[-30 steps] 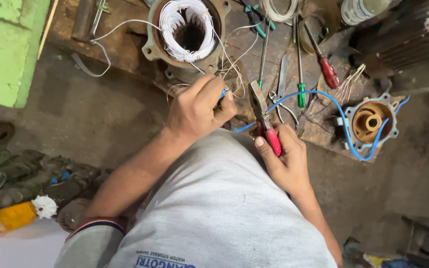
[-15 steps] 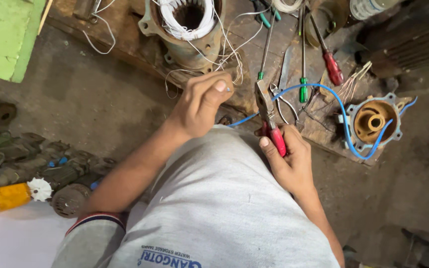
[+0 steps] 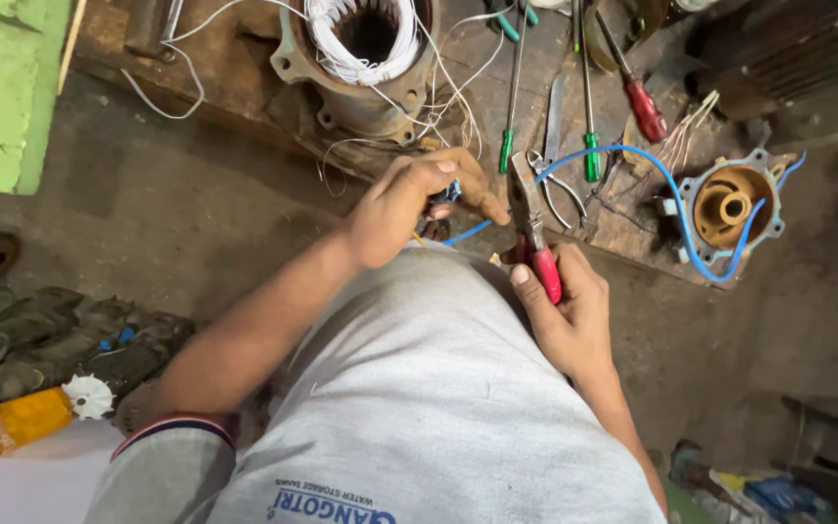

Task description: The person sits at a workbench and strips insulation from the ends of electrical wires using pliers and a small blade, working on one wire at a time and setting stripped wires aside. The wires appear to be leads for motor stator housings on the bench.

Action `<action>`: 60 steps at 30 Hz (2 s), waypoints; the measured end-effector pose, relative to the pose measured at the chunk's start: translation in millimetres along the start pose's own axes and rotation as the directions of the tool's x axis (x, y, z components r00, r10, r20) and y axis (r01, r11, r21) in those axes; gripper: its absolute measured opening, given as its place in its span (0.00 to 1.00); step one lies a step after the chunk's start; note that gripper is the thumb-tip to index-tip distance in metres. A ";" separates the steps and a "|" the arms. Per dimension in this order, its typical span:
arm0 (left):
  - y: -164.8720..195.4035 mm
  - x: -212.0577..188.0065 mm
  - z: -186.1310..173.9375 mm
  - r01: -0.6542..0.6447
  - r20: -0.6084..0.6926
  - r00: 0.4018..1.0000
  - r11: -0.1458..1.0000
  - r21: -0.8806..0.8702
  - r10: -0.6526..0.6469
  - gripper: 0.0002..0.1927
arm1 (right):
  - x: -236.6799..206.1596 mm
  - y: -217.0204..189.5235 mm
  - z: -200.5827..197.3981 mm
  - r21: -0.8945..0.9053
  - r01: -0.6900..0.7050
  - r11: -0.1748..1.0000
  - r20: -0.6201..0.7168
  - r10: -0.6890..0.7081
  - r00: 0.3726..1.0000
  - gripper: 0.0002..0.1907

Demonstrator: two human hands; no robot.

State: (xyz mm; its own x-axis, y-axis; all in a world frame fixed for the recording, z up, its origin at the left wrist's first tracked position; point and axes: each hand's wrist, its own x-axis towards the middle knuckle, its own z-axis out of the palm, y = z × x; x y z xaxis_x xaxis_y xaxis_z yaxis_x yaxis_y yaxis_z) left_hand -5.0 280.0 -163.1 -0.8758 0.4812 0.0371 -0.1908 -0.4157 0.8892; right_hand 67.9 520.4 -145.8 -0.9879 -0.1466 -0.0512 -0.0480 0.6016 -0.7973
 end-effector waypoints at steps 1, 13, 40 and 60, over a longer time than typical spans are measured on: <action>0.8 -1.5 -5.3 -0.032 0.016 0.999 0.997 0.071 0.031 0.24 | 0.0 -4.5 4.0 0.014 -0.002 1.000 -0.006 0.002 1.000 0.13; 18.2 -29.7 -59.5 -0.291 -0.011 0.945 0.855 0.429 0.327 0.13 | 8.3 -56.9 60.1 0.027 -0.107 0.994 -0.088 0.109 0.990 0.13; 21.8 -50.6 -159.3 -0.442 0.051 0.881 0.780 0.442 0.470 0.12 | 16.8 -117.3 135.6 -0.091 -0.059 0.994 0.023 0.061 0.998 0.15; 25.4 -51.3 -148.2 -0.362 -0.110 0.916 0.914 0.181 0.385 0.08 | 34.8 -146.1 154.6 -0.215 -0.037 0.976 -0.111 0.013 0.994 0.10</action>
State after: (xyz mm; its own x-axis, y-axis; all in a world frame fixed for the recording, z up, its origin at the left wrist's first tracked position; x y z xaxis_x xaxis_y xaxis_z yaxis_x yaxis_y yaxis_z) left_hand -30.7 130.5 -210.0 -0.9247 0.1960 0.3262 0.2232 -0.4149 0.8821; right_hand 63.3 306.0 -124.1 -0.9987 -0.0506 0.0052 -0.0419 0.7613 -0.6471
